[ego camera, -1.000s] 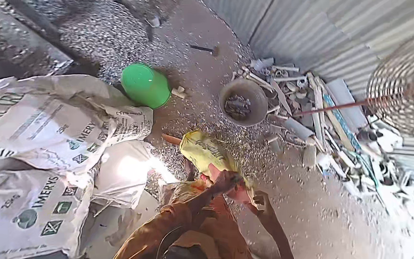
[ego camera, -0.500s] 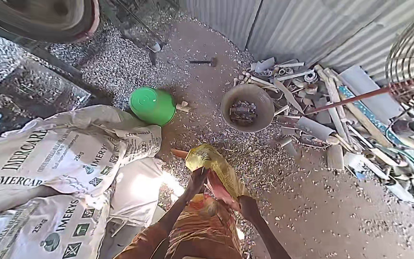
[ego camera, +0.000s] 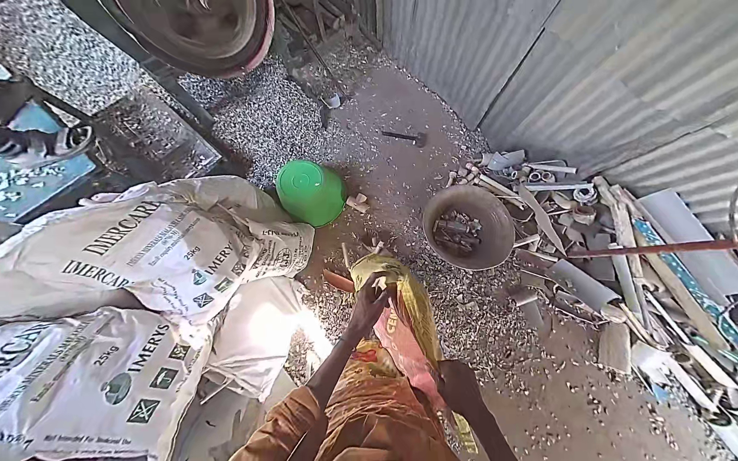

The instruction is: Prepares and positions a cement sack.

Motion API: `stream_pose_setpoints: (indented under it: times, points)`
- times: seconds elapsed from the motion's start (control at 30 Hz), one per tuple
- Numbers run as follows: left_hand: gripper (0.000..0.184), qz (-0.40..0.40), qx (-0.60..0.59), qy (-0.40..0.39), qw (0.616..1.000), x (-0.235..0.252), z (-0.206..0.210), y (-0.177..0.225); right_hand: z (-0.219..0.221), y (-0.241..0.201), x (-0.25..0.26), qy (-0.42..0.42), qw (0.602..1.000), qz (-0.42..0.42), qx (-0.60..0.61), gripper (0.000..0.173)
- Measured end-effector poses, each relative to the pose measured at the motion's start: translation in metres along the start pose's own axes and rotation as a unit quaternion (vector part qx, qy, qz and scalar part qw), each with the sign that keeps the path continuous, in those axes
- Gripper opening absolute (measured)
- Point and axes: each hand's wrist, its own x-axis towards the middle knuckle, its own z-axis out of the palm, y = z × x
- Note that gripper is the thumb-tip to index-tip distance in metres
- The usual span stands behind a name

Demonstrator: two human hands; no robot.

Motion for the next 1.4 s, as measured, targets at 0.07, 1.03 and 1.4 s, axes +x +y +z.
stream_pose_setpoints:
  times: [0.07,1.03,1.4]
  points:
    - [0.044,-0.049,0.037,0.026,0.998,0.004,-0.019,-0.017,0.008,0.002,0.022,-0.018,0.999,0.029,-0.039,0.037]
    - [0.039,-0.258,0.188,-0.015,0.948,-0.153,-0.178,-0.173,-0.053,-0.042,-0.073,0.317,0.947,-0.052,0.031,0.043]
    - [0.037,-0.307,0.123,0.086,0.94,-0.175,-0.188,-0.233,-0.027,-0.047,-0.047,0.211,0.976,0.035,-0.049,0.048]
